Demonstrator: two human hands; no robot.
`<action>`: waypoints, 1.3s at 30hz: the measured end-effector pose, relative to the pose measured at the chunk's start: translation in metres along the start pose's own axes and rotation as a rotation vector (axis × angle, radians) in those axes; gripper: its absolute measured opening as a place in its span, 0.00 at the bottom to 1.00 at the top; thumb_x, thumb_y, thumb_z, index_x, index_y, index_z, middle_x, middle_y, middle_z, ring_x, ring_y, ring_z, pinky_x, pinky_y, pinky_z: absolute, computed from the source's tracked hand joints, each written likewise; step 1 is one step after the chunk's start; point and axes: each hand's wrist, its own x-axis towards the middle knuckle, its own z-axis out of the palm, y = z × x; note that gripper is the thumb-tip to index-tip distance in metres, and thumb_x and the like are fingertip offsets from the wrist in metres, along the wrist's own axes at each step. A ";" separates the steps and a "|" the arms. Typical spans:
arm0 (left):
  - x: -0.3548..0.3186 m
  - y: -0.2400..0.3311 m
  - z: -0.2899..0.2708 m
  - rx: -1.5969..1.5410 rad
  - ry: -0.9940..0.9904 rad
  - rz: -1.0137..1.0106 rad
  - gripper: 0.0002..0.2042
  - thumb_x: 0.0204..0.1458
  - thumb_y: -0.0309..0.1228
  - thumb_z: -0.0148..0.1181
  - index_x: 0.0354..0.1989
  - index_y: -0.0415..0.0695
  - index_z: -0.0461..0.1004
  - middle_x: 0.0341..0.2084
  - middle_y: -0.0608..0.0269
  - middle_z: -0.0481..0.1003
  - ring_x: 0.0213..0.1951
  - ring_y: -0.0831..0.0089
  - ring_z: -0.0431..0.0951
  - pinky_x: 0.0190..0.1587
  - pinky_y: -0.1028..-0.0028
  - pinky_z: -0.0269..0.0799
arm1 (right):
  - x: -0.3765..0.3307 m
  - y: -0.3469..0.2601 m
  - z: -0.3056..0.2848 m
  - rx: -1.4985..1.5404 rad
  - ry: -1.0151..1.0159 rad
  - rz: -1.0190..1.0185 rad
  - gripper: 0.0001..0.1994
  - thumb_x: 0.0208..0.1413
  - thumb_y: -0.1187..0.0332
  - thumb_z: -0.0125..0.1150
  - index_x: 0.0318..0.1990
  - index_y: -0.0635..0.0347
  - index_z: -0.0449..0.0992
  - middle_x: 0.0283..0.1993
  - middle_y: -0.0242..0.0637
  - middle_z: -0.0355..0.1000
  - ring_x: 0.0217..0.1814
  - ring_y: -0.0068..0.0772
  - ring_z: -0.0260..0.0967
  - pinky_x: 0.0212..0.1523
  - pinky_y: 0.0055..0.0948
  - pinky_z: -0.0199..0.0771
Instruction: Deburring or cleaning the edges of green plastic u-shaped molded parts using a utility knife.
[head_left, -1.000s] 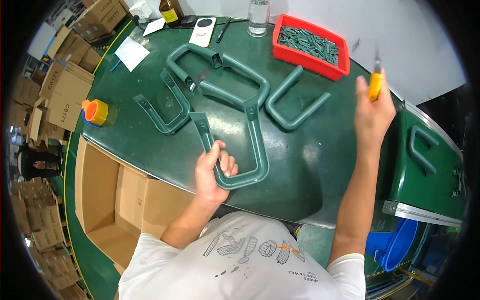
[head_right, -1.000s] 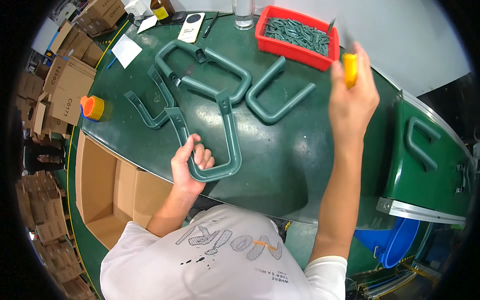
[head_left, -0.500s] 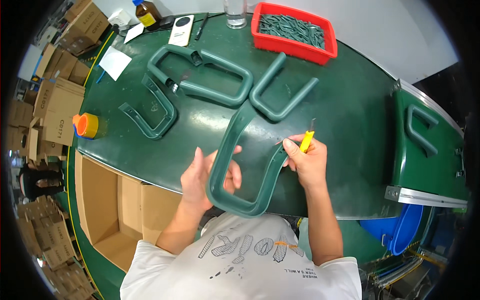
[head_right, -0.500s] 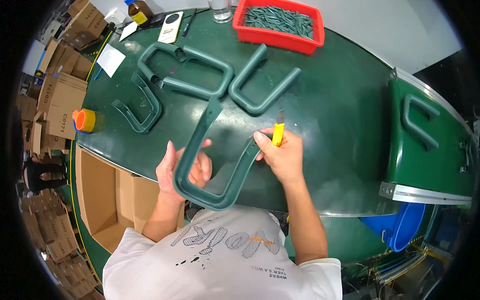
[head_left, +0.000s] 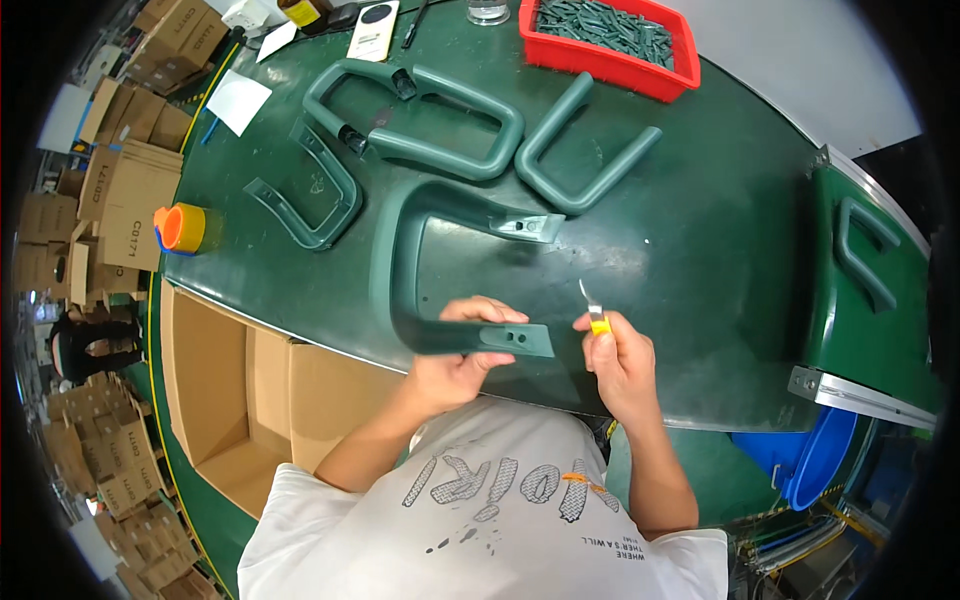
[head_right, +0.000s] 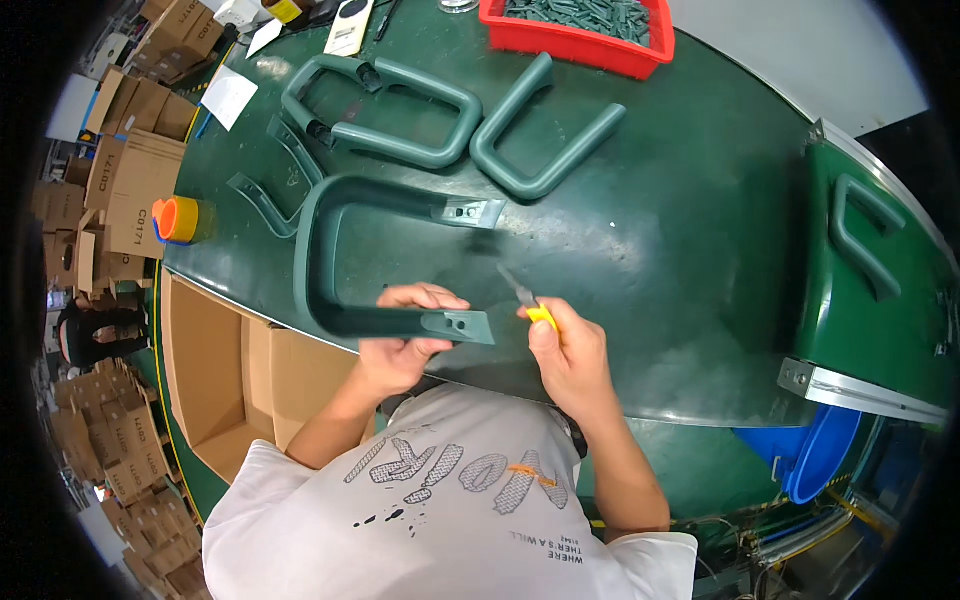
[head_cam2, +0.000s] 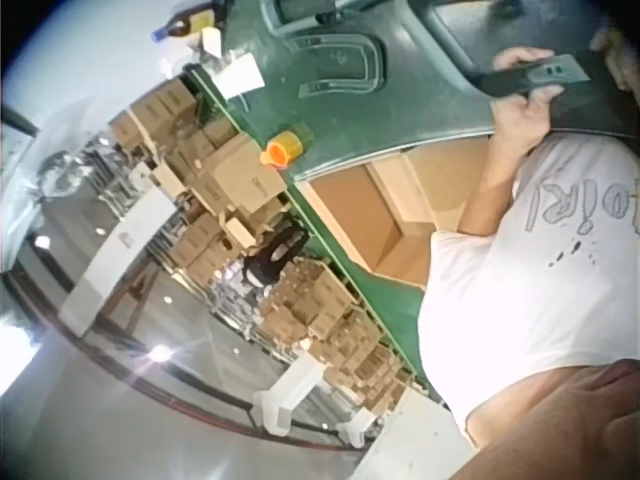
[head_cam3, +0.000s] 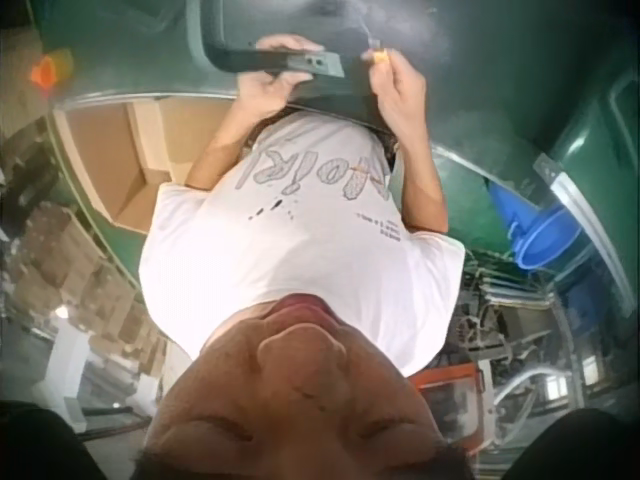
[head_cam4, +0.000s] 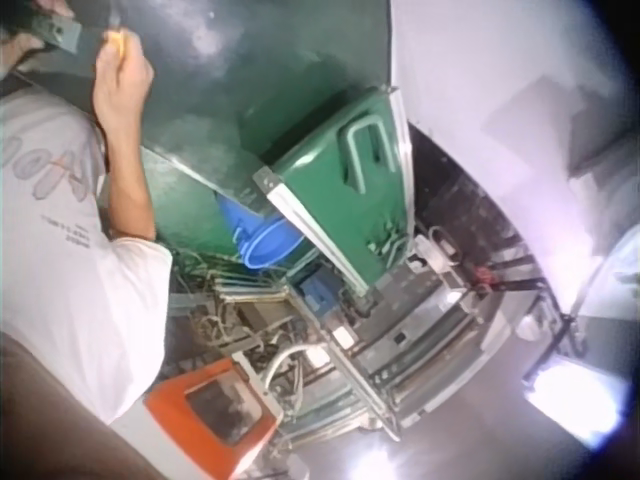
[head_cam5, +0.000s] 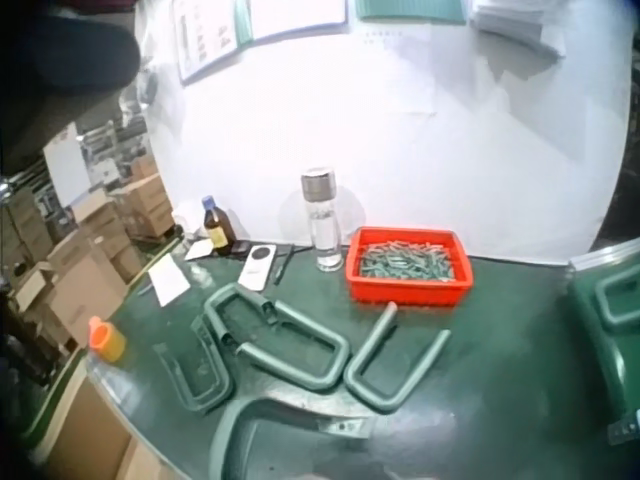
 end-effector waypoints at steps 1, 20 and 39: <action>0.000 0.000 -0.004 -0.019 0.027 -0.004 0.18 0.50 0.28 0.63 0.44 0.39 0.61 0.37 0.51 0.75 0.43 0.62 0.73 0.46 0.65 0.70 | -0.003 -0.002 -0.004 -0.170 -0.003 -0.087 0.14 0.57 0.62 0.58 0.41 0.65 0.73 0.27 0.34 0.71 0.23 0.24 0.66 0.25 0.25 0.66; 0.007 0.018 -0.019 0.250 -0.081 0.096 0.16 0.52 0.32 0.60 0.43 0.39 0.61 0.34 0.49 0.75 0.38 0.61 0.74 0.42 0.65 0.71 | -0.009 -0.024 0.001 -0.607 -0.052 -0.395 0.13 0.48 0.65 0.65 0.41 0.57 0.78 0.20 0.31 0.64 0.20 0.29 0.64 0.19 0.30 0.63; 0.005 0.016 -0.020 0.227 -0.093 0.062 0.17 0.51 0.33 0.62 0.42 0.39 0.63 0.33 0.49 0.75 0.37 0.62 0.74 0.40 0.66 0.71 | -0.008 -0.021 0.006 -0.636 0.043 -0.452 0.09 0.44 0.66 0.68 0.34 0.57 0.80 0.18 0.29 0.59 0.18 0.27 0.60 0.16 0.28 0.58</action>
